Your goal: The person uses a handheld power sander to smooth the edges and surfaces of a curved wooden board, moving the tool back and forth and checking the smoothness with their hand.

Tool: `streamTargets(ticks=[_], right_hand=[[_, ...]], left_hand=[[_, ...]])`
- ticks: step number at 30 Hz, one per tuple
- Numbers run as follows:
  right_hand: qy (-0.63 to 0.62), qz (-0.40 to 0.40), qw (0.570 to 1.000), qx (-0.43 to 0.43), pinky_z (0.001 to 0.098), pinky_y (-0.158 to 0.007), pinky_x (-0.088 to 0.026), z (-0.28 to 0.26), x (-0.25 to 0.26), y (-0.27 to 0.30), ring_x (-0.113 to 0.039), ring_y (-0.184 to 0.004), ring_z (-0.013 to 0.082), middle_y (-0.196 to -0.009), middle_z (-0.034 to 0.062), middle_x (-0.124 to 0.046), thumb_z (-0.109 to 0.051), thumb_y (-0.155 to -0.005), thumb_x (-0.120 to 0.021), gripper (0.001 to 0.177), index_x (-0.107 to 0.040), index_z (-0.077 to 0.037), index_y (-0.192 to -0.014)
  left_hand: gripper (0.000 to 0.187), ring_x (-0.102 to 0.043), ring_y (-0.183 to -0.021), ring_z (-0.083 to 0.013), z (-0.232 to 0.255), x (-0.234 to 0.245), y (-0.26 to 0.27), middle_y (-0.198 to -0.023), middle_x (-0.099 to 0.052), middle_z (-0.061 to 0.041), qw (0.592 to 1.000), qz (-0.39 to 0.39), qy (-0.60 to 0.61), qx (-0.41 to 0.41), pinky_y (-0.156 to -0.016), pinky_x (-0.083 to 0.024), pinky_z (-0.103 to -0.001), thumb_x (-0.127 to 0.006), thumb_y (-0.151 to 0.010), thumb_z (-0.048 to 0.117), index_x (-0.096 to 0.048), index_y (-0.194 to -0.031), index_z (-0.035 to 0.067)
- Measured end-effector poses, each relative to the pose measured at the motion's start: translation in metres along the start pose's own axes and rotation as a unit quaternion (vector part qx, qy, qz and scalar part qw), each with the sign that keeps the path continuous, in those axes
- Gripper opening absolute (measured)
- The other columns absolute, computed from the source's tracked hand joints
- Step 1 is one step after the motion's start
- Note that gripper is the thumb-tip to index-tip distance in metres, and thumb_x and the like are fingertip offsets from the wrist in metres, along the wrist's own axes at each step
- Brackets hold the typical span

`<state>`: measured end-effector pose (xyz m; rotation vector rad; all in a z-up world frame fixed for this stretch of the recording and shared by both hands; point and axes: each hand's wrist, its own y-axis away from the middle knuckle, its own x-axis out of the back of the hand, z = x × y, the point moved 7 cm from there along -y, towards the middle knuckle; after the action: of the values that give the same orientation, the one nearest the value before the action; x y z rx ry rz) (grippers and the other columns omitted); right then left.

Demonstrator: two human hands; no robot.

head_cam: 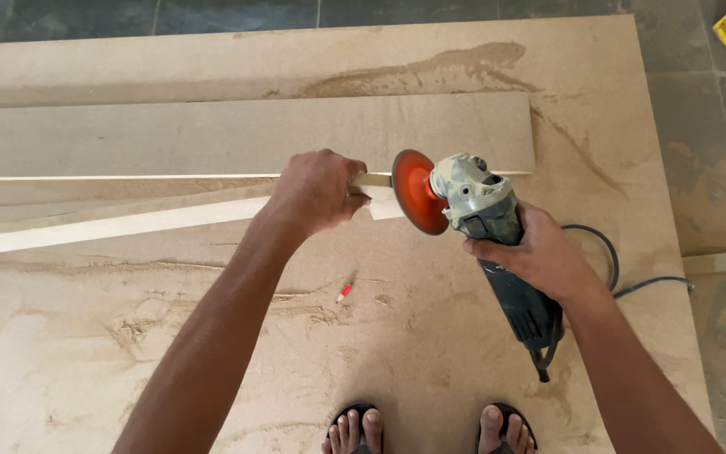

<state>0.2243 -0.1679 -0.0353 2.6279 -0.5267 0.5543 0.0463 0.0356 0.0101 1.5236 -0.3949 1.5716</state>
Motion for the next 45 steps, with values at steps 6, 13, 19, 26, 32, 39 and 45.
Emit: streamTargets(ticks=[6, 13, 19, 26, 32, 39, 45], right_hand=[[-0.124, -0.022, 0.991, -0.046, 0.0344, -0.068, -0.055, 0.028, -0.003, 0.001, -0.067, -0.075, 0.0184, -0.085, 0.0086, -0.070, -0.026, -0.072, -0.086, 0.048, -0.067, -0.001, -0.108], [-0.245, -0.006, 0.964, -0.106, 0.0357, -0.058, -0.057, 0.053, -0.009, 0.009, -0.068, -0.062, 0.0195, -0.076, 0.0117, -0.070, -0.019, -0.072, -0.085, 0.040, -0.064, -0.001, -0.101], [-0.141, -0.008, 0.990, -0.008, 0.0312, -0.069, -0.056, 0.011, 0.011, 0.001, -0.069, -0.075, 0.0154, -0.085, 0.0067, -0.072, -0.024, -0.074, -0.084, 0.042, -0.069, -0.001, -0.105], [-0.063, -0.032, 0.997, 0.019, 0.0305, -0.072, -0.054, -0.004, 0.004, 0.001, -0.065, -0.078, 0.0148, -0.088, 0.0056, -0.072, -0.026, -0.073, -0.085, 0.045, -0.071, -0.001, -0.107], [-0.193, -0.025, 0.980, -0.032, 0.0307, -0.070, -0.056, 0.031, -0.012, 0.005, -0.068, -0.078, 0.0145, -0.088, 0.0048, -0.071, -0.026, -0.070, -0.087, 0.048, -0.069, -0.002, -0.108], [-0.289, -0.043, 0.954, -0.073, 0.0327, -0.063, -0.059, 0.062, -0.033, 0.005, -0.070, -0.070, 0.0185, -0.082, 0.0103, -0.073, -0.022, -0.073, -0.085, 0.040, -0.068, 0.000, -0.102], [-0.303, -0.012, 0.949, -0.083, 0.0335, -0.061, -0.058, 0.062, -0.023, 0.002, -0.070, -0.068, 0.0195, -0.079, 0.0100, -0.073, -0.018, -0.074, -0.084, 0.037, -0.068, 0.001, -0.100]], left_hand=[[0.029, -0.069, -0.070, -0.0167, 0.001, 0.014, 0.006, -0.082, -0.075, -0.002, 0.999, -0.020, -0.006, 0.028, -0.068, -0.058, -0.034, -0.072, -0.094, 0.037, -0.073, -0.117, 0.019], [0.032, -0.068, -0.066, -0.0159, -0.002, 0.026, 0.010, -0.087, -0.079, -0.004, 0.999, 0.004, 0.021, 0.027, -0.070, -0.058, -0.033, -0.075, -0.091, 0.033, -0.075, -0.119, 0.018], [0.033, -0.068, -0.066, -0.0170, -0.001, 0.022, 0.010, -0.088, -0.079, -0.004, 0.999, -0.010, 0.020, 0.034, -0.068, -0.058, -0.033, -0.074, -0.093, 0.033, -0.073, -0.122, 0.018], [0.033, -0.069, -0.071, -0.0174, 0.003, 0.030, 0.021, -0.087, -0.079, -0.005, 0.999, -0.009, 0.018, 0.038, -0.074, -0.059, -0.035, -0.075, -0.092, 0.033, -0.074, -0.120, 0.017], [0.030, -0.072, -0.071, -0.0161, 0.003, 0.038, 0.027, -0.091, -0.080, -0.004, 0.999, 0.017, 0.031, 0.021, -0.077, -0.059, -0.034, -0.076, -0.090, 0.030, -0.076, -0.117, 0.017], [0.029, -0.072, -0.069, -0.0157, 0.000, 0.043, 0.026, -0.090, -0.080, -0.005, 0.999, 0.049, 0.012, -0.013, -0.075, -0.059, -0.033, -0.079, -0.089, 0.030, -0.077, -0.113, 0.015], [0.026, -0.072, -0.069, -0.0160, -0.003, 0.041, 0.020, -0.088, -0.079, -0.004, 0.998, 0.054, 0.018, -0.014, -0.074, -0.059, -0.034, -0.080, -0.088, 0.030, -0.079, -0.109, 0.014]])
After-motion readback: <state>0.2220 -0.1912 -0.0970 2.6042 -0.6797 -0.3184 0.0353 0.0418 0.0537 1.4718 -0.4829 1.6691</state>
